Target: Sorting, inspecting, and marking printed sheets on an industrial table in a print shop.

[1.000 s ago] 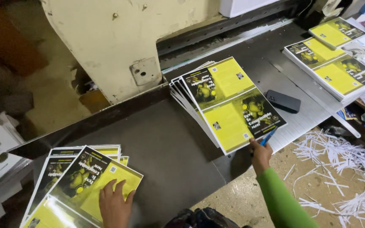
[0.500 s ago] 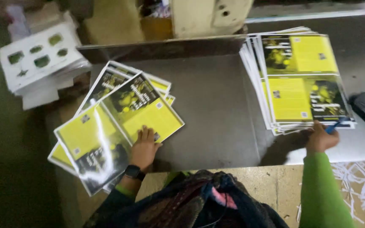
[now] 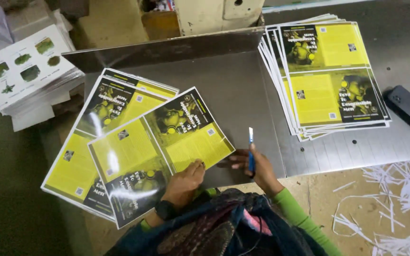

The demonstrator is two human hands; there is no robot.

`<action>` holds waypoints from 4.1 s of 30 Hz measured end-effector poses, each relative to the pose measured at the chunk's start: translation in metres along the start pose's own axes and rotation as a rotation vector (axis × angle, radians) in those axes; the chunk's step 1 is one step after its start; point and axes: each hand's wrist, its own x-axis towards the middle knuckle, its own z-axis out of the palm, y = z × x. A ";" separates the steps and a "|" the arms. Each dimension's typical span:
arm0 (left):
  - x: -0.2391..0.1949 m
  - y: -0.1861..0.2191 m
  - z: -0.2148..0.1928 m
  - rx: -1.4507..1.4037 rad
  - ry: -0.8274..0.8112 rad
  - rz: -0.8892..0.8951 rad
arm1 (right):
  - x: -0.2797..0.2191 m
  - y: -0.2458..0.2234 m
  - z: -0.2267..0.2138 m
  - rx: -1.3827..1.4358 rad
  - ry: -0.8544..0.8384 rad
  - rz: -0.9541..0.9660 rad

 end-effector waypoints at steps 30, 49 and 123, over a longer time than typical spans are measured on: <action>-0.015 -0.130 -0.029 -1.082 -0.220 -1.312 | -0.021 0.015 -0.089 0.135 0.222 -0.219; -0.003 -0.144 -0.060 -0.980 -0.017 -0.914 | -0.025 0.014 -0.096 0.262 0.088 -0.222; 0.066 -0.069 -0.034 -1.389 -0.403 -1.108 | -0.094 -0.040 -0.101 -0.128 0.614 -0.111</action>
